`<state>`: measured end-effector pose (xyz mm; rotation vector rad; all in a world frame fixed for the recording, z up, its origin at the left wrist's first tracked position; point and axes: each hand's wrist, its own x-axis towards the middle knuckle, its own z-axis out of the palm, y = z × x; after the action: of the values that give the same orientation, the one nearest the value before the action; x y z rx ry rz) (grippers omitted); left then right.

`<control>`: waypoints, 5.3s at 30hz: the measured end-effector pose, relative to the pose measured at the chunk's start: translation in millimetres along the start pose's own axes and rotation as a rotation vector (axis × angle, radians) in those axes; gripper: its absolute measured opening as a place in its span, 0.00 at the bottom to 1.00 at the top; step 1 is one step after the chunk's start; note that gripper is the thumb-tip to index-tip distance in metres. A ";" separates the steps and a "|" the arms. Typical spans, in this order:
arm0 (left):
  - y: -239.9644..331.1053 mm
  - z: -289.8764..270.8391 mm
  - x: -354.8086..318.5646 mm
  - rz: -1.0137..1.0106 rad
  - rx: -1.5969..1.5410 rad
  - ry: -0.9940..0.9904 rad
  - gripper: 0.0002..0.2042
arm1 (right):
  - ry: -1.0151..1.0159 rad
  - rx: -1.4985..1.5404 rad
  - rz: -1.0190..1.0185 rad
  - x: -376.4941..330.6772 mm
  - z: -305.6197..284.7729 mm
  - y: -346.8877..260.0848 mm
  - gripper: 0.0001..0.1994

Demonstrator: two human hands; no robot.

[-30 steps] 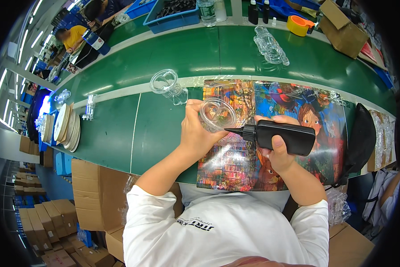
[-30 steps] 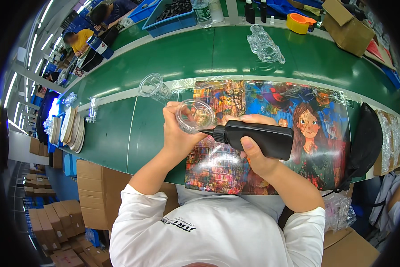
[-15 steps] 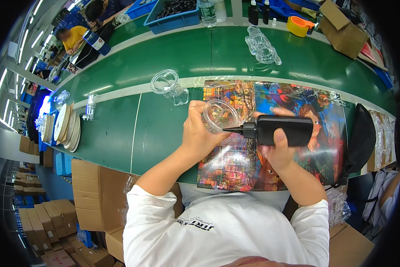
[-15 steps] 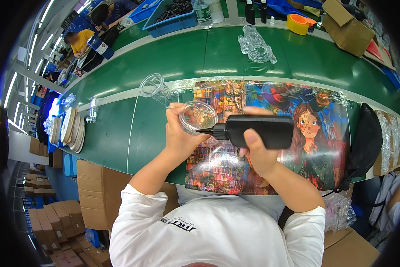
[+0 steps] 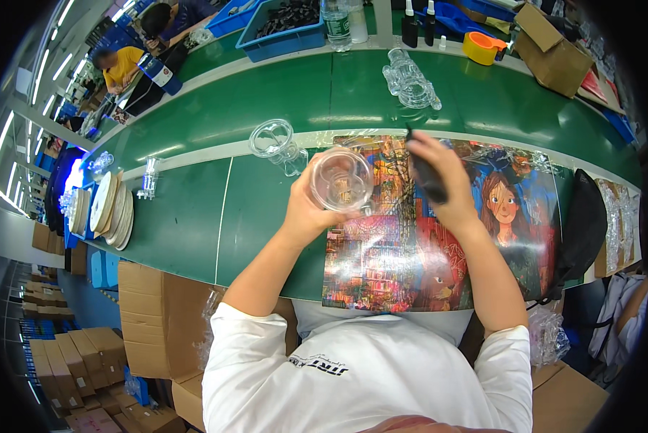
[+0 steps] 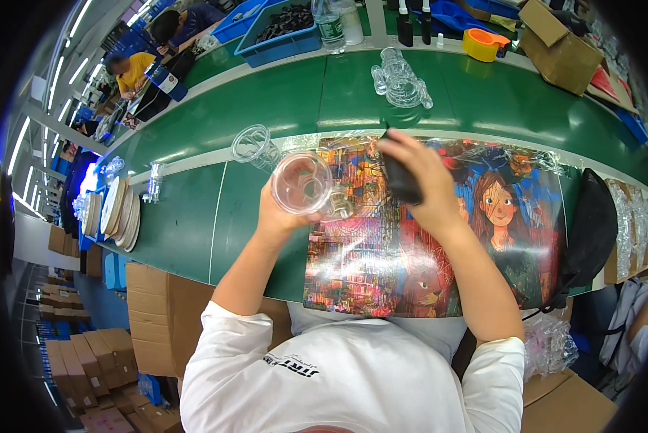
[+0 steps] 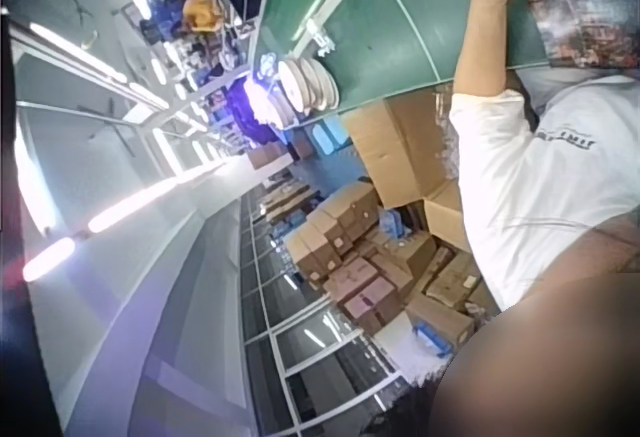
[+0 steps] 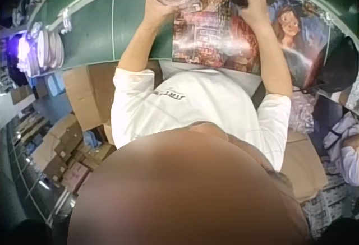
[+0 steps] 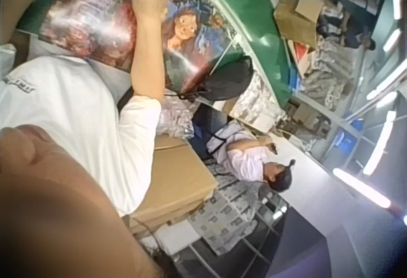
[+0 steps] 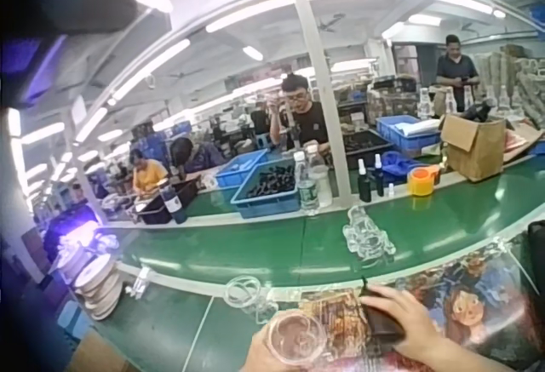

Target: Cleaning plastic mugs with a liquid solution and a cloth, then placing them into plastic bags and a cardboard box.

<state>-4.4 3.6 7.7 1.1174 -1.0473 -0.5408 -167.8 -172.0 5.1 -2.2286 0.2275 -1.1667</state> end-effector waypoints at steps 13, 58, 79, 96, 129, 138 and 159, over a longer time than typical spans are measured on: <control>26.5 16.9 55.3 0.211 0.557 -0.221 0.32 | -0.284 0.239 0.150 -13.4 6.2 -11.3 0.28; 53.6 31.3 139.2 0.237 0.148 0.261 0.21 | -0.364 1.065 0.450 -9.3 -15.8 -12.3 0.31; 82.6 77.3 114.0 0.161 0.174 0.097 0.23 | -0.393 1.104 0.653 -10.0 -10.7 -21.0 0.23; 79.4 79.2 113.7 0.170 0.153 0.094 0.24 | -0.367 1.037 0.620 -9.8 -12.7 -20.4 0.22; 76.0 45.4 112.6 0.350 -0.647 -0.419 0.39 | -0.567 0.964 0.573 -22.5 -6.2 -40.4 0.23; 84.4 56.6 107.0 0.272 -0.710 -0.372 0.36 | -0.528 1.078 0.597 -16.2 -14.6 -59.5 0.22; 105.7 72.7 82.6 0.435 -0.603 -0.319 0.40 | -0.705 0.654 0.411 -28.0 -28.1 -29.1 0.34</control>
<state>-46.2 -55.3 142.0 0.2631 -1.2464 -0.6346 -210.4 -149.3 14.8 -1.7450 -0.0003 -0.1502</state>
